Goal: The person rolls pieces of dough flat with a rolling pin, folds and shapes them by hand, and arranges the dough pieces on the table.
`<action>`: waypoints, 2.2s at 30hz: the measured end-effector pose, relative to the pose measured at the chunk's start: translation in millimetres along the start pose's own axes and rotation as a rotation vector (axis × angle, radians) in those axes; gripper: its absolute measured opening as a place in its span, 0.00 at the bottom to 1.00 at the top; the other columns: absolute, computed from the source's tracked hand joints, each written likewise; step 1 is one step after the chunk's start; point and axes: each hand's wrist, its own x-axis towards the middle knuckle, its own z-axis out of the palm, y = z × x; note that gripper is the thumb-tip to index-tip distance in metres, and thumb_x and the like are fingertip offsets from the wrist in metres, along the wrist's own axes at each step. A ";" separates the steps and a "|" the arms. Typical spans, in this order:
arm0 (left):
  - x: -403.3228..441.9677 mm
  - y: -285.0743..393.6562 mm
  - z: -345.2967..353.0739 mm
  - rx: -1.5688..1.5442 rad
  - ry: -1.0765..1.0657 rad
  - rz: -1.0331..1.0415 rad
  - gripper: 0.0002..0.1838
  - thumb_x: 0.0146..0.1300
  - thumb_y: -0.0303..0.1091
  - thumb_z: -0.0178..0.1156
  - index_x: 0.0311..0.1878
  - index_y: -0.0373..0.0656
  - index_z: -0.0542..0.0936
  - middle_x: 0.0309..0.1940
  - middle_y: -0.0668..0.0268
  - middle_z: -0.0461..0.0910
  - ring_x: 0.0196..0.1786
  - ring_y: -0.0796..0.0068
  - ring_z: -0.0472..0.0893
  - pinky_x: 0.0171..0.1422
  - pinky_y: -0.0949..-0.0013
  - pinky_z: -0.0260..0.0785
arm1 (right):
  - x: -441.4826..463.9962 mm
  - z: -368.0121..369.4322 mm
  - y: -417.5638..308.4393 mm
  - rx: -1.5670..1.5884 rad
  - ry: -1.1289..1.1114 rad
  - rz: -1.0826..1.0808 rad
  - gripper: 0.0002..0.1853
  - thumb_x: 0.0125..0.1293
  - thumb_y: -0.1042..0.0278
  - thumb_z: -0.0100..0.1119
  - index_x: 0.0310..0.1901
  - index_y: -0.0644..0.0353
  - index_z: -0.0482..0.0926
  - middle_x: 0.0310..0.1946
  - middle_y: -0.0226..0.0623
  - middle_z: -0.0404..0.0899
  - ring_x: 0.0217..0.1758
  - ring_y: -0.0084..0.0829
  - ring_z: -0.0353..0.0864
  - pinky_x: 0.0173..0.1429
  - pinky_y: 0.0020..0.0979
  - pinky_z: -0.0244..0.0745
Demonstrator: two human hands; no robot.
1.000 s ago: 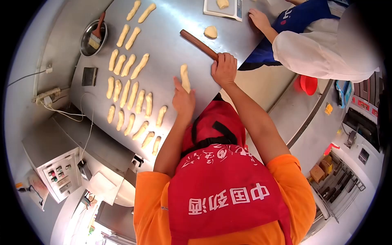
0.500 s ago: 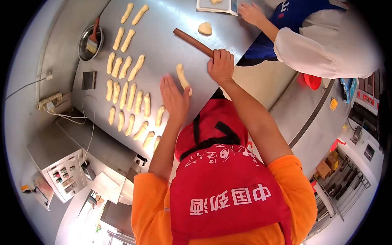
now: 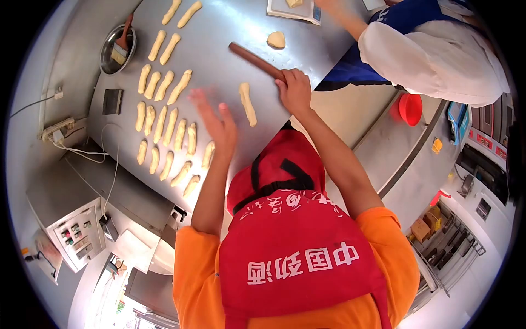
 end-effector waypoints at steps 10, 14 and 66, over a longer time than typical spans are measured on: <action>-30.6 -57.0 -8.5 0.437 -0.392 0.215 0.42 0.79 0.51 0.63 0.86 0.33 0.67 0.87 0.38 0.60 0.91 0.30 0.54 0.92 0.30 0.45 | -59.1 -6.4 -32.8 -0.096 -0.145 -0.136 0.39 0.74 0.50 0.68 0.83 0.55 0.73 0.85 0.51 0.65 0.90 0.58 0.58 0.88 0.65 0.50; 45.9 -54.4 30.0 0.634 -0.299 0.196 0.48 0.80 0.62 0.57 0.87 0.31 0.64 0.88 0.32 0.56 0.91 0.26 0.48 0.93 0.29 0.37 | 13.3 20.2 -32.2 -0.181 -0.099 -0.073 0.46 0.76 0.39 0.64 0.88 0.54 0.65 0.90 0.60 0.54 0.94 0.65 0.46 0.91 0.70 0.39; -138.6 0.5 -52.1 0.270 -0.177 0.139 0.34 0.77 0.32 0.65 0.82 0.33 0.70 0.83 0.42 0.68 0.84 0.35 0.68 0.86 0.38 0.61 | -131.3 -54.4 -5.0 0.136 -0.265 -0.106 0.18 0.73 0.58 0.74 0.55 0.62 0.86 0.52 0.50 0.87 0.60 0.54 0.84 0.66 0.54 0.73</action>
